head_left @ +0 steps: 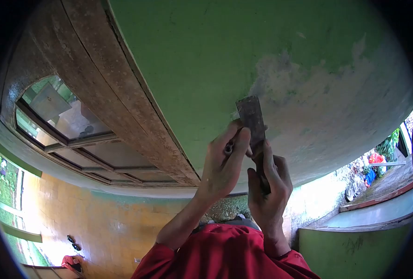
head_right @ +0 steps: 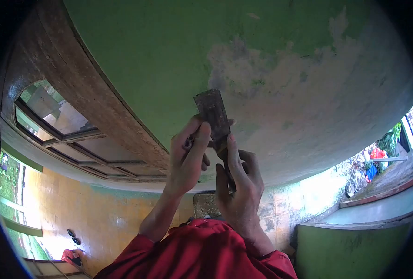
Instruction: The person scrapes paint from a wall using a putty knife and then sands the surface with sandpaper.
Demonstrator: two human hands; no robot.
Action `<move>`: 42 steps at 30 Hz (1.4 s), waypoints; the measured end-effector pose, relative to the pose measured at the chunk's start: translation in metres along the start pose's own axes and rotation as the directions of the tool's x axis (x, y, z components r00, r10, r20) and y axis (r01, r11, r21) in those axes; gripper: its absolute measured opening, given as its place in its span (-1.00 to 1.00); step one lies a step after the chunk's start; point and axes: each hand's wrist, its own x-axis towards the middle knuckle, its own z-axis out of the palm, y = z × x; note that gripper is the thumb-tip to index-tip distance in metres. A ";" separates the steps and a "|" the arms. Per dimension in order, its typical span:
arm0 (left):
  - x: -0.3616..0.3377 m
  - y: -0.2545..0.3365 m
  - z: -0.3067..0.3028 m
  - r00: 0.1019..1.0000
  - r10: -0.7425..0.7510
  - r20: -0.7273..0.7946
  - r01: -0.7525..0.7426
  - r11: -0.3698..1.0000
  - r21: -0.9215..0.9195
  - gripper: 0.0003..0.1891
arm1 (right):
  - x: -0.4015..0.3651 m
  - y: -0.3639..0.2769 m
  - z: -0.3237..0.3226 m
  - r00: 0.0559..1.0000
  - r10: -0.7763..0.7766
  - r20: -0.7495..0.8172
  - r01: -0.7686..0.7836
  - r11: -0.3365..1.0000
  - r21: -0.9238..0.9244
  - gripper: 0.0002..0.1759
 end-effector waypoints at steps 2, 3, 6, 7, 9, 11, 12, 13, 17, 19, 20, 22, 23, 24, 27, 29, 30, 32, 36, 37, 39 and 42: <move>0.010 -0.006 0.001 0.998 0.050 0.031 -0.050 0.999 -0.003 -0.71 | -0.002 0.000 0.002 1.000 0.012 0.018 -0.012 1.000 0.007 -0.29; 0.015 -0.009 0.003 0.997 0.071 0.030 -0.069 0.996 -0.049 -0.69 | -0.003 0.002 0.003 1.000 -0.011 0.018 0.010 0.999 0.037 -0.27; 0.019 -0.009 0.006 0.997 0.073 0.027 -0.070 0.994 -0.088 -0.66 | -0.007 0.011 0.002 0.997 0.073 0.037 -0.078 0.981 0.180 -0.22; 0.020 -0.008 0.007 0.998 0.055 0.025 -0.052 0.995 -0.080 -0.65 | -0.007 0.013 0.002 0.982 0.174 0.069 -0.187 0.939 0.289 -0.18; 0.022 -0.010 0.016 0.999 0.053 -0.001 -0.053 0.985 -0.167 -0.67 | -0.003 0.001 -0.003 0.918 0.342 0.202 -0.396 0.753 0.525 -0.16; 0.024 -0.012 0.017 0.998 0.050 -0.029 -0.055 0.966 -0.253 -0.69 | -0.001 -0.005 -0.004 0.814 0.445 0.373 -0.566 0.467 0.679 -0.13; 0.025 -0.015 0.015 0.997 0.079 -0.016 -0.081 0.982 -0.168 -0.68 | -0.002 -0.005 -0.003 0.804 0.435 0.406 -0.577 0.406 0.709 -0.13; 0.027 -0.017 0.013 0.994 0.105 0.000 -0.105 0.991 -0.082 -0.66 | -0.003 -0.005 -0.003 0.794 0.423 0.437 -0.587 0.342 0.734 -0.13; 0.029 -0.002 0.022 0.997 0.033 -0.066 -0.051 0.955 -0.294 -0.63 | 0.004 -0.015 -0.006 0.790 0.413 0.453 -0.599 0.360 0.715 -0.13; 0.030 0.004 0.019 0.996 -0.073 0.042 0.084 0.914 -0.396 -0.61 | 0.004 -0.017 -0.006 0.803 0.405 0.436 -0.586 0.407 0.701 -0.12; 0.031 0.003 0.021 0.997 -0.072 0.041 0.083 0.915 -0.396 -0.61 | 0.004 -0.017 -0.006 0.804 0.404 0.436 -0.585 0.407 0.701 -0.12; 0.032 -0.001 0.026 0.999 -0.042 -0.024 0.028 0.904 -0.426 -0.59 | 0.005 -0.020 -0.008 0.817 0.351 0.457 -0.567 0.352 0.745 -0.12; 0.032 0.000 0.028 0.999 -0.046 -0.021 0.033 0.904 -0.427 -0.59 | 0.006 -0.022 -0.010 0.816 0.356 0.456 -0.569 0.351 0.744 -0.12; 0.033 0.003 0.029 0.998 -0.055 -0.041 0.031 0.899 -0.438 -0.58 | 0.009 -0.024 -0.011 0.810 0.358 0.464 -0.574 0.328 0.750 -0.12; 0.033 0.004 0.031 0.996 -0.057 -0.073 0.022 0.912 -0.409 -0.57 | 0.007 -0.017 -0.010 0.816 0.348 0.462 -0.569 0.336 0.750 -0.13; 0.034 0.005 0.029 0.995 -0.034 -0.091 -0.001 0.930 -0.368 -0.56 | 0.007 -0.014 -0.007 0.832 0.321 0.453 -0.551 0.373 0.747 -0.13; 0.034 0.005 0.029 0.996 -0.044 -0.078 0.013 0.931 -0.365 -0.55 | 0.005 -0.015 -0.007 0.823 0.347 0.449 -0.560 0.365 0.744 -0.13; 0.035 0.007 0.028 0.996 -0.051 -0.067 0.024 0.932 -0.362 -0.54 | 0.006 -0.017 -0.007 0.814 0.371 0.446 -0.569 0.357 0.741 -0.13; 0.034 0.000 0.030 0.994 -0.040 -0.104 0.003 0.944 -0.329 -0.51 | 0.006 -0.011 -0.005 0.824 0.376 0.424 -0.557 0.398 0.729 -0.13; 0.035 -0.004 0.030 0.993 -0.017 -0.120 -0.016 0.963 -0.270 -0.50 | 0.006 -0.008 -0.003 0.828 0.382 0.410 -0.552 0.433 0.713 -0.13; 0.037 -0.008 0.029 0.990 0.007 -0.138 -0.041 0.970 -0.241 -0.50 | 0.005 -0.012 0.000 0.835 0.404 0.374 -0.537 0.449 0.714 -0.12; 0.040 -0.003 0.031 0.986 0.029 -0.163 -0.065 0.974 -0.219 -0.49 | 0.013 -0.014 -0.004 0.843 0.398 0.362 -0.524 0.457 0.718 -0.11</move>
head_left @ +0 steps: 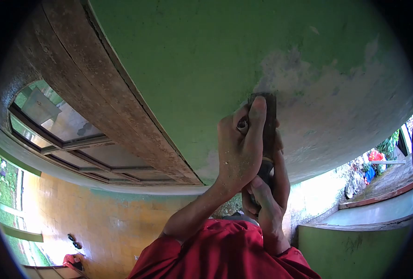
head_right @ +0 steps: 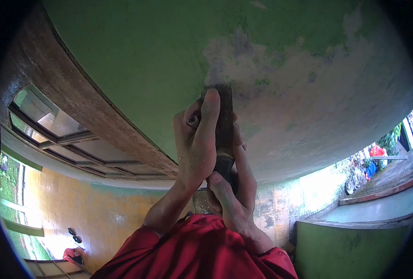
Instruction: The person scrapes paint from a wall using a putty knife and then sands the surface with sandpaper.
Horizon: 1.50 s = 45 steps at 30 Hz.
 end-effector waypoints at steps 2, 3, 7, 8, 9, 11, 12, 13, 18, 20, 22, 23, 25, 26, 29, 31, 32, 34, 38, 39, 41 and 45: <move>-0.003 0.001 0.002 1.000 -0.011 -0.012 0.011 1.000 -0.006 -0.49 | -0.003 -0.002 -0.004 0.999 0.013 0.033 -0.014 1.000 0.008 -0.10; -0.003 0.002 0.001 1.000 -0.028 -0.007 0.028 1.000 0.001 -0.49 | -0.004 0.001 -0.005 0.999 0.022 0.031 -0.021 1.000 -0.020 -0.10; -0.005 0.007 0.002 0.999 -0.044 0.018 0.045 0.997 -0.060 -0.50 | -0.005 0.000 0.004 0.999 0.036 -0.038 -0.037 0.999 -0.032 -0.09; -0.001 0.010 0.003 0.999 -0.045 0.019 0.046 0.997 -0.062 -0.50 | -0.003 -0.002 0.004 0.999 0.036 -0.039 -0.037 0.999 -0.034 -0.09; 0.005 0.018 0.004 0.999 -0.017 0.047 0.020 0.998 -0.066 -0.50 | 0.000 -0.006 0.005 0.999 0.031 -0.034 -0.031 0.999 -0.020 -0.09; 0.006 0.020 0.004 0.997 0.025 0.074 -0.020 0.997 -0.069 -0.50 | -0.001 -0.007 0.005 1.000 0.016 -0.019 -0.016 1.000 -0.005 -0.09; 0.001 0.014 0.001 0.999 -0.008 0.054 0.010 0.999 -0.051 -0.50 | -0.005 -0.002 0.005 1.000 0.019 -0.018 -0.019 1.000 -0.011 -0.09; -0.001 0.010 -0.002 0.999 -0.043 0.032 0.044 0.998 -0.037 -0.50 | -0.005 0.001 0.006 1.000 0.024 -0.019 -0.024 0.999 -0.021 -0.09; -0.004 0.006 -0.001 0.996 -0.089 0.009 0.089 0.994 -0.069 -0.49 | -0.009 -0.010 0.007 0.997 0.074 0.013 -0.074 0.997 0.013 -0.09; -0.007 0.004 -0.002 0.997 -0.067 0.025 0.069 0.995 -0.076 -0.49 | -0.008 0.002 0.002 0.998 0.060 -0.004 -0.060 0.998 -0.036 -0.10; -0.009 0.001 -0.004 0.995 -0.093 0.041 0.095 0.994 -0.059 -0.50 | -0.009 0.003 0.003 0.998 0.056 -0.009 -0.056 0.998 -0.012 -0.10; -0.005 0.003 -0.003 0.995 -0.089 0.044 0.091 0.994 -0.058 -0.50 | -0.009 0.003 0.004 0.998 0.064 -0.016 -0.063 0.998 0.013 -0.09; 0.000 0.008 0.002 0.999 -0.031 0.025 0.032 0.999 -0.029 -0.50 | -0.002 -0.004 0.005 0.999 0.045 -0.019 -0.045 0.999 0.003 -0.09; -0.002 0.011 0.004 0.999 -0.039 0.022 0.040 0.999 -0.029 -0.50 | -0.001 -0.007 0.004 1.000 0.025 -0.012 -0.026 1.000 -0.008 -0.08; -0.002 0.016 0.002 0.998 -0.049 0.034 0.050 0.997 -0.050 -0.50 | -0.009 -0.005 0.007 0.999 0.041 -0.035 -0.042 0.999 -0.010 -0.08; -0.006 0.008 -0.004 0.994 -0.092 0.063 0.098 0.991 -0.089 -0.50 | -0.003 -0.008 0.008 1.000 0.018 -0.010 -0.018 1.000 -0.013 -0.08; -0.005 0.005 -0.003 0.993 -0.097 0.066 0.103 0.991 -0.090 -0.50 | -0.004 -0.009 0.008 1.000 0.013 0.001 -0.013 1.000 -0.015 -0.09; -0.004 0.010 0.000 0.995 -0.095 0.043 0.099 0.990 -0.104 -0.49 | -0.009 -0.008 0.004 1.000 0.023 0.013 -0.023 0.999 -0.022 -0.09; -0.003 0.005 0.000 0.994 -0.099 0.038 0.102 0.992 -0.079 -0.49 | -0.005 -0.001 0.001 0.997 0.073 -0.022 -0.073 0.997 -0.022 -0.09; -0.002 0.009 0.002 0.996 -0.077 0.036 0.079 0.994 -0.074 -0.49 | -0.003 -0.007 0.004 0.999 0.048 -0.004 -0.048 0.999 -0.021 -0.09; -0.003 0.010 0.003 0.998 -0.064 0.029 0.066 0.995 -0.074 -0.49 | -0.004 -0.007 0.003 0.999 0.034 0.010 -0.034 0.999 -0.024 -0.08; -0.004 0.005 0.001 0.996 -0.074 0.043 0.077 0.993 -0.091 -0.49 | -0.006 -0.001 0.003 0.998 0.045 -0.035 -0.046 0.999 -0.022 -0.07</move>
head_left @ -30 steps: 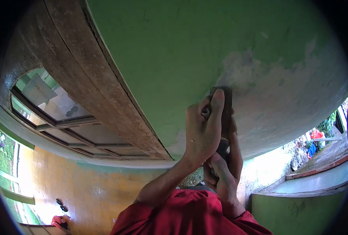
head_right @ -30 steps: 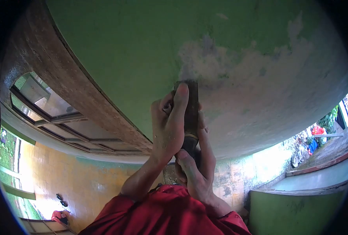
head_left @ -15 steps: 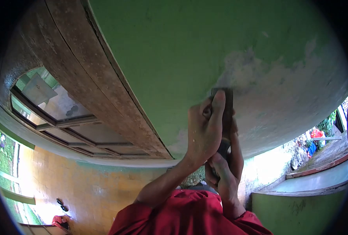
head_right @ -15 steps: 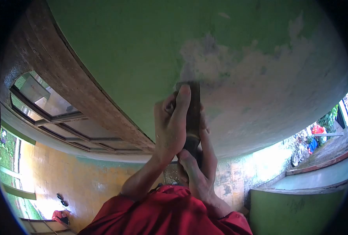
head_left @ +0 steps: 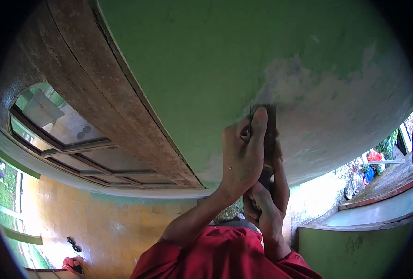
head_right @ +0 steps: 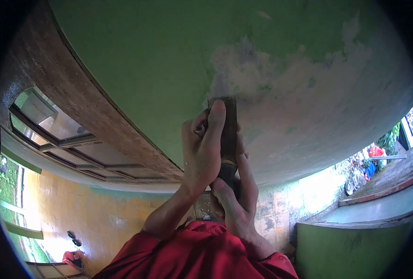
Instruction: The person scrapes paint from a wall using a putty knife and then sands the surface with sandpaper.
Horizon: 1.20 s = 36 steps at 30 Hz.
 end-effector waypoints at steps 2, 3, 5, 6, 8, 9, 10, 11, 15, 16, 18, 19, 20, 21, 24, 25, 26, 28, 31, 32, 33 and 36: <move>-0.001 0.000 0.000 1.000 0.013 0.013 -0.013 1.000 -0.009 -0.49 | -0.002 -0.003 0.004 1.000 0.022 -0.020 -0.021 1.000 0.019 -0.07; 0.000 0.005 0.002 1.000 -0.005 0.011 0.005 1.000 -0.015 -0.49 | 0.000 -0.007 0.005 1.000 -0.001 -0.026 0.001 1.000 0.000 -0.07; -0.003 0.006 0.002 1.000 -0.023 0.009 0.023 1.000 -0.016 -0.49 | -0.003 -0.008 0.005 0.999 -0.022 -0.030 0.022 1.000 -0.013 -0.06; -0.005 0.001 0.000 0.999 -0.037 0.009 0.037 0.999 -0.019 -0.49 | -0.006 -0.005 0.001 1.000 0.015 -0.018 -0.015 1.000 -0.003 -0.06; 0.000 0.003 0.000 0.999 -0.034 0.013 0.035 0.999 -0.021 -0.49 | -0.001 -0.006 0.002 0.999 0.037 0.004 -0.037 0.999 0.006 -0.06; 0.003 0.006 0.002 1.000 -0.014 0.010 0.014 1.000 -0.012 -0.49 | 0.001 -0.009 0.003 1.000 0.027 0.011 -0.027 0.999 0.017 -0.06; 0.003 0.007 0.004 1.000 0.003 0.006 -0.003 1.000 -0.004 -0.49 | 0.000 -0.011 0.003 1.000 0.020 0.017 -0.020 0.999 0.027 -0.06; 0.003 0.004 0.003 1.000 0.007 0.000 -0.007 1.000 -0.006 -0.49 | 0.001 -0.010 0.002 1.000 0.021 0.022 -0.022 0.999 0.024 -0.06; 0.007 -0.003 0.000 0.999 0.032 -0.007 -0.031 0.998 0.059 -0.50 | 0.004 -0.008 0.002 1.000 0.009 -0.012 -0.009 1.000 0.004 -0.07; 0.007 -0.003 0.001 0.999 0.054 -0.004 -0.053 0.996 0.068 -0.50 | 0.003 -0.008 0.001 1.000 -0.019 0.008 0.019 1.000 0.003 -0.07; 0.003 0.005 0.005 1.000 0.027 -0.013 -0.026 0.999 0.040 -0.50 | 0.000 -0.007 0.000 1.000 -0.004 0.004 0.004 1.000 -0.003 -0.08; 0.001 0.008 0.006 1.000 0.001 -0.016 -0.001 1.000 0.021 -0.51 | -0.001 -0.007 0.000 1.000 0.008 -0.001 -0.008 1.000 -0.001 -0.08; -0.001 0.007 0.005 1.000 -0.001 -0.012 0.002 1.000 0.021 -0.51 | -0.002 -0.007 0.001 1.000 0.019 -0.010 -0.019 1.000 0.000 -0.09; -0.001 0.005 0.003 1.000 0.016 -0.009 -0.015 0.999 0.032 -0.51 | 0.002 -0.007 0.001 1.000 0.007 -0.006 -0.007 1.000 -0.003 -0.09; 0.004 0.003 0.003 1.000 0.031 0.003 -0.031 0.999 0.036 -0.51 | 0.003 -0.008 0.001 1.000 -0.010 0.021 0.010 1.000 0.026 -0.09; 0.006 0.003 0.003 0.999 0.046 0.009 -0.047 0.999 0.028 -0.52 | 0.004 -0.009 0.001 1.000 -0.007 0.016 0.007 1.000 -0.002 -0.09; 0.003 0.003 0.003 0.999 0.041 0.009 -0.042 0.999 0.031 -0.52 | 0.004 -0.009 0.003 1.000 -0.004 0.005 0.004 1.000 -0.023 -0.09; -0.002 0.004 0.003 1.000 -0.021 0.002 0.021 1.000 -0.014 -0.51 | 0.003 -0.009 0.003 1.000 -0.001 -0.012 0.001 0.999 -0.038 -0.09; 0.009 0.004 0.005 0.996 0.087 -0.004 -0.086 0.993 0.074 -0.52 | 0.001 -0.021 0.007 1.000 0.019 -0.003 -0.019 1.000 0.018 -0.10; 0.006 0.005 0.006 0.996 0.086 -0.011 -0.085 0.994 0.072 -0.52 | 0.001 -0.018 0.006 1.000 0.024 0.001 -0.024 1.000 0.014 -0.10; 0.003 0.007 0.006 0.999 0.040 -0.022 -0.039 0.998 0.044 -0.51 | 0.001 -0.012 0.005 1.000 0.021 -0.012 -0.021 1.000 0.001 -0.10; 0.005 0.005 0.005 0.999 0.036 -0.034 -0.034 0.997 0.067 -0.51 | 0.005 -0.010 0.006 1.000 -0.008 -0.019 0.008 1.000 0.006 -0.09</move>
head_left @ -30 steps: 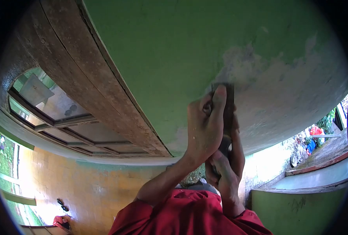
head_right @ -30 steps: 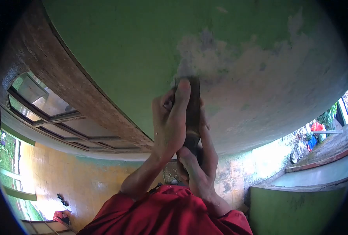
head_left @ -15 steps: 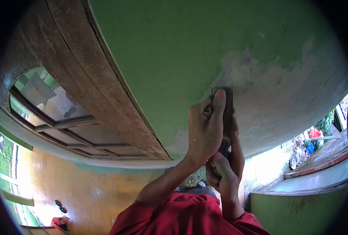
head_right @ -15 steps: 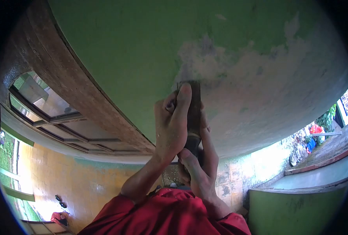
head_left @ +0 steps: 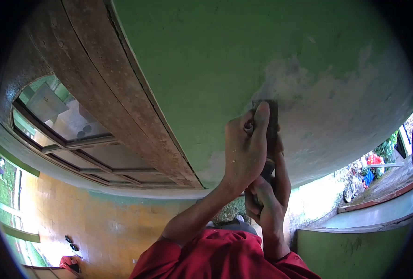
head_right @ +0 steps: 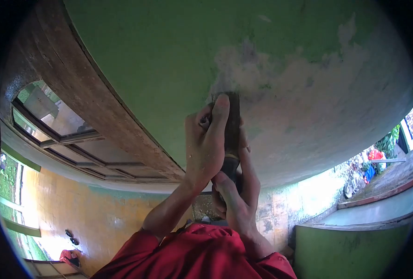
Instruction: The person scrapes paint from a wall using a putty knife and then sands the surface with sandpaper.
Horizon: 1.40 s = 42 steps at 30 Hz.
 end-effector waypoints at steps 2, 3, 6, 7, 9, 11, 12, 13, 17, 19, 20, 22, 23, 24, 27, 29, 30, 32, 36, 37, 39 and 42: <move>-0.001 -0.001 -0.001 1.000 0.019 -0.012 -0.018 0.999 0.048 -0.52 | -0.003 -0.001 0.000 1.000 -0.005 -0.001 0.005 1.000 0.027 -0.09; -0.001 0.003 0.000 1.000 0.005 0.017 -0.005 1.000 -0.001 -0.52 | -0.007 -0.005 0.001 1.000 -0.002 -0.005 0.002 1.000 0.028 -0.10; -0.006 -0.001 -0.002 0.999 -0.002 0.032 0.003 1.000 -0.019 -0.51 | -0.007 0.002 0.000 1.000 0.009 -0.014 -0.009 1.000 -0.022 -0.11; -0.005 -0.001 -0.003 1.000 0.003 0.013 -0.004 1.000 0.008 -0.51 | -0.003 0.002 0.001 1.000 -0.004 -0.007 0.004 1.000 -0.022 -0.11; 0.004 0.002 0.001 1.000 0.027 0.011 -0.027 1.000 0.015 -0.51 | -0.002 0.001 -0.001 1.000 -0.006 0.017 0.005 0.999 0.032 -0.12; 0.002 0.001 0.002 0.999 0.038 0.000 -0.038 0.999 0.018 -0.50 | -0.004 -0.002 -0.001 1.000 0.002 0.016 -0.003 1.000 0.028 -0.12; 0.001 0.001 0.000 1.000 0.029 0.004 -0.029 0.999 0.021 -0.51 | -0.003 -0.003 0.000 1.000 0.000 0.019 0.000 1.000 0.030 -0.13; -0.001 0.000 -0.001 1.000 0.012 0.014 -0.012 1.000 0.024 -0.51 | -0.003 0.003 0.000 0.999 -0.027 0.020 0.025 0.998 0.057 -0.13; 0.001 0.002 0.002 0.999 0.051 -0.006 -0.051 0.999 -0.001 -0.50 | 0.002 -0.002 -0.004 0.998 -0.040 0.056 0.036 0.998 0.061 -0.13; 0.009 0.012 0.007 0.996 0.081 0.036 -0.082 0.996 0.020 -0.51 | 0.002 -0.003 -0.003 0.999 -0.028 0.026 0.026 0.998 0.064 -0.13; 0.004 0.008 0.006 0.997 0.076 0.035 -0.076 0.997 0.022 -0.51 | 0.002 -0.003 -0.003 1.000 -0.021 -0.004 0.021 0.997 0.073 -0.14; 0.000 0.002 0.002 1.000 0.028 0.005 -0.028 0.999 0.023 -0.52 | -0.004 -0.001 -0.004 0.999 -0.049 0.021 0.048 0.997 0.059 -0.14; 0.001 0.002 0.002 0.999 0.036 0.010 -0.036 0.999 0.025 -0.52 | -0.006 0.001 -0.006 1.000 -0.007 0.023 0.006 1.000 0.031 -0.14; 0.001 0.002 0.002 1.000 0.028 0.008 -0.028 1.000 0.004 -0.52 | -0.005 0.002 -0.007 0.999 0.038 0.021 -0.038 0.999 0.001 -0.15; 0.003 0.013 0.006 1.000 0.017 0.022 -0.016 0.999 -0.030 -0.52 | -0.001 -0.010 -0.002 0.999 0.036 -0.001 -0.036 0.999 0.006 -0.14; 0.004 0.013 0.006 0.998 0.048 0.041 -0.047 0.998 -0.037 -0.52 | 0.001 -0.012 -0.002 1.000 0.004 0.018 -0.004 1.000 -0.002 -0.12; -0.002 0.007 0.003 1.000 0.020 0.021 -0.020 1.000 -0.020 -0.51 | -0.001 -0.008 -0.003 1.000 -0.002 0.020 0.002 1.000 0.003 -0.12; 0.002 0.001 0.002 1.000 0.005 0.006 -0.005 1.000 -0.009 -0.50 | -0.003 -0.002 -0.007 1.000 0.028 0.011 -0.027 0.999 -0.047 -0.12; 0.002 0.004 0.004 1.000 -0.018 0.007 0.018 0.999 -0.036 -0.49 | -0.001 -0.015 -0.005 0.998 0.027 0.063 -0.027 1.000 0.005 -0.11; 0.001 0.005 0.003 0.999 -0.025 0.033 0.028 0.997 -0.071 -0.49 | -0.003 -0.010 -0.006 0.998 0.033 0.063 -0.033 0.999 0.009 -0.11; 0.000 0.002 0.002 1.000 0.003 0.025 -0.002 0.999 -0.041 -0.50 | -0.001 -0.001 -0.006 1.000 0.009 0.009 -0.009 1.000 -0.022 -0.11; 0.004 0.015 0.006 0.999 0.010 0.037 -0.007 0.998 -0.062 -0.51 | 0.004 -0.017 -0.002 0.998 -0.013 0.058 0.013 1.000 -0.001 -0.11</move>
